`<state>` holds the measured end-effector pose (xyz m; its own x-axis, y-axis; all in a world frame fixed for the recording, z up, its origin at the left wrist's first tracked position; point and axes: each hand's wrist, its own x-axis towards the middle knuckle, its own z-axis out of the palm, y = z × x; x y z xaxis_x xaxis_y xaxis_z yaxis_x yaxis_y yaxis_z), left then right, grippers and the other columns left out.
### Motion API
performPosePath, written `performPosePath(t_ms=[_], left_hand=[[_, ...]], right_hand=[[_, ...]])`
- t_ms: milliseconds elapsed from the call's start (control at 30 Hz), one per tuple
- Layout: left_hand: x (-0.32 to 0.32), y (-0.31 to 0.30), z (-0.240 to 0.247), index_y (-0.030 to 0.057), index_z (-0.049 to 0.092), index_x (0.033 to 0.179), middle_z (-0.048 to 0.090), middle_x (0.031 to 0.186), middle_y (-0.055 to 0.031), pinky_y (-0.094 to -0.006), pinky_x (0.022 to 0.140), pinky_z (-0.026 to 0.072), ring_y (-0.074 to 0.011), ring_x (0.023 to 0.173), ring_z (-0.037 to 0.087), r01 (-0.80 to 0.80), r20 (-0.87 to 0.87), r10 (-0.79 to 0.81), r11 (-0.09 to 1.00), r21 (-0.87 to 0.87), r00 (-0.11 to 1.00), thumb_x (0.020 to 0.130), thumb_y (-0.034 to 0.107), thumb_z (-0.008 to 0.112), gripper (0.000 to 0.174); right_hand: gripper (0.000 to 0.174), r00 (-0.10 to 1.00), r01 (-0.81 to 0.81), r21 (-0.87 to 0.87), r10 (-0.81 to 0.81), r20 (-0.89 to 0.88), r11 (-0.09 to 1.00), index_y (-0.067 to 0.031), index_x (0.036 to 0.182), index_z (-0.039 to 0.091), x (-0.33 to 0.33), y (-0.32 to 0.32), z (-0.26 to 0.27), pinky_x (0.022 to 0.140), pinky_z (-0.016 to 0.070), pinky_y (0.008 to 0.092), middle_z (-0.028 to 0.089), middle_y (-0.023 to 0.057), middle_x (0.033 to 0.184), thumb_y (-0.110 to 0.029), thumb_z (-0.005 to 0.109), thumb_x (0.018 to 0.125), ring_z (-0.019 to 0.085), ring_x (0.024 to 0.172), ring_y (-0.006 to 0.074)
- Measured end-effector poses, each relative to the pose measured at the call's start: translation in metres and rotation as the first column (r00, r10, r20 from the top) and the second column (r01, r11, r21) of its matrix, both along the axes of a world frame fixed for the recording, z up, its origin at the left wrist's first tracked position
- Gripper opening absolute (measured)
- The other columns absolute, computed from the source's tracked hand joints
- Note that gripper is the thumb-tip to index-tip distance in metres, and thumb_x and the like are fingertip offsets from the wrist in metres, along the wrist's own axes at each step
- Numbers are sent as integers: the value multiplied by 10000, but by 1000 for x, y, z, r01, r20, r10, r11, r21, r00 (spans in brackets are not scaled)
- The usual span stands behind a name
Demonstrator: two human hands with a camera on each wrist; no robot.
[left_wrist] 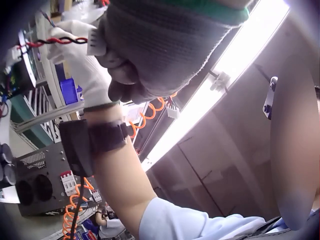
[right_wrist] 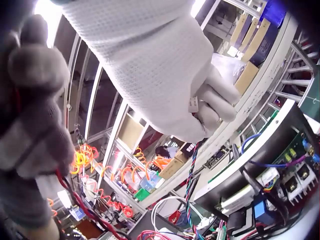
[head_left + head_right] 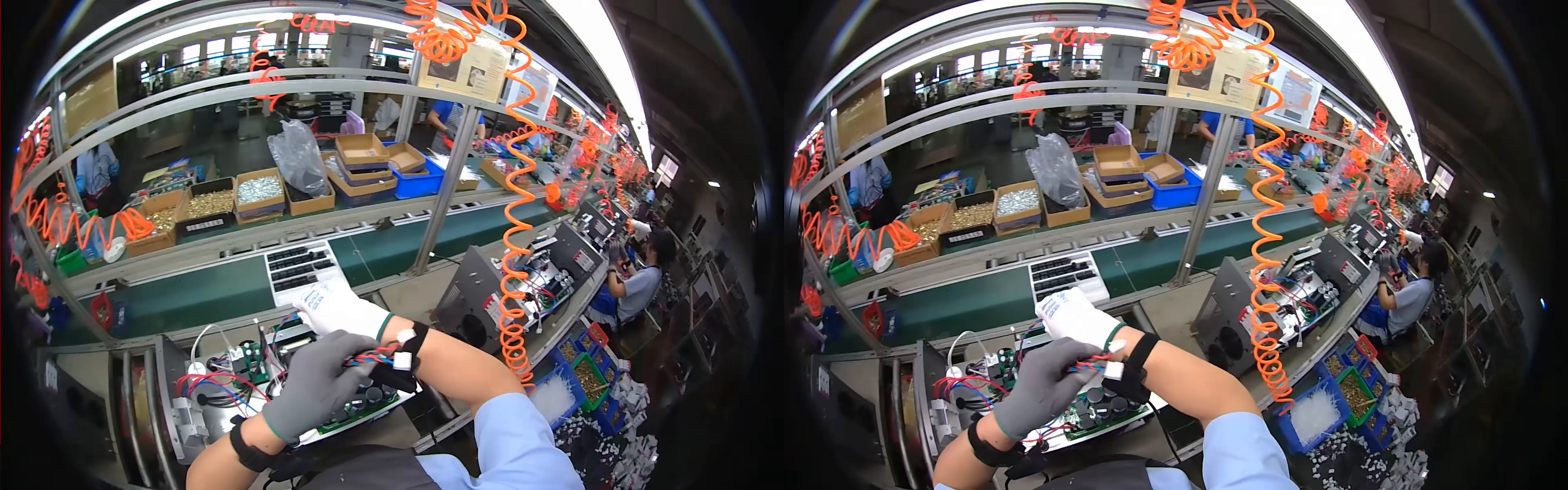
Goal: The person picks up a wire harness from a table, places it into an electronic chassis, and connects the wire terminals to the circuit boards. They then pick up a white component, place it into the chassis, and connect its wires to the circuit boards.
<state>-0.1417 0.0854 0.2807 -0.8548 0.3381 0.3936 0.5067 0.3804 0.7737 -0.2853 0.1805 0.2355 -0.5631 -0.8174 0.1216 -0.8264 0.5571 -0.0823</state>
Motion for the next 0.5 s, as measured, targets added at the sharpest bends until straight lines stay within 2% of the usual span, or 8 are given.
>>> performPosePath(t_ms=[33,67,100,133,200,267,333,500], left_hand=[[2,5,0,53,657,1058,646,877,-111,-330,705,501,-244,776,649,-21,-31,20,999,-31,999,806,75,664,253],[2,10,-2,63,659,1046,648,880,-104,-334,688,502,-256,756,645,-39,-65,35,997,-61,997,798,94,682,250],[3,15,-5,81,656,975,638,868,-95,-359,654,503,-280,724,640,-67,-116,62,997,-46,991,781,187,721,230],[6,17,-3,81,656,975,638,868,-95,-359,654,503,-280,724,640,-67,-125,61,996,-50,990,781,187,721,230],[9,31,3,94,633,923,622,853,-91,-378,628,502,-295,720,641,-190,-218,131,941,-279,967,762,272,739,263],[10,39,-2,120,604,893,614,847,-80,-396,600,499,-298,709,640,-237,-287,136,905,-354,948,746,303,745,274],[8,35,-6,102,595,898,605,839,-90,-432,590,476,-306,731,634,-210,-264,108,894,-397,958,754,263,723,252],[13,38,-5,86,606,819,625,781,-88,-399,611,481,-299,682,631,-278,-304,148,848,-450,941,722,220,733,209]], right_hand=[[238,996,-32,8,33,-86,999,-59,988,661,-1,-7,-11,681,481,476,673,144,868,-209,508,884,642,797,365],[187,978,-91,-5,88,-186,996,-63,924,655,-1,-12,-17,614,460,468,652,123,789,-155,533,816,632,714,326],[160,968,-115,8,114,-223,993,-67,879,644,0,-15,-21,583,444,460,633,111,752,-140,548,773,626,690,304],[136,956,-132,23,133,-260,991,-71,833,633,2,-16,-22,552,427,452,615,99,715,-126,563,730,619,667,282],[109,915,-140,-27,119,-385,990,-86,771,617,-5,-27,-47,498,392,431,583,77,656,-146,592,684,603,607,246],[69,774,-203,-165,55,-631,965,-163,614,621,-6,-33,-67,447,308,411,559,29,570,-198,633,672,568,516,218],[62,777,-85,-97,5,-630,992,-173,616,631,-3,-9,-59,455,303,414,565,24,572,-201,644,669,562,515,216],[36,898,60,143,9,-439,988,-222,625,682,34,-22,-46,497,277,429,597,2,584,-219,703,655,533,507,204]])
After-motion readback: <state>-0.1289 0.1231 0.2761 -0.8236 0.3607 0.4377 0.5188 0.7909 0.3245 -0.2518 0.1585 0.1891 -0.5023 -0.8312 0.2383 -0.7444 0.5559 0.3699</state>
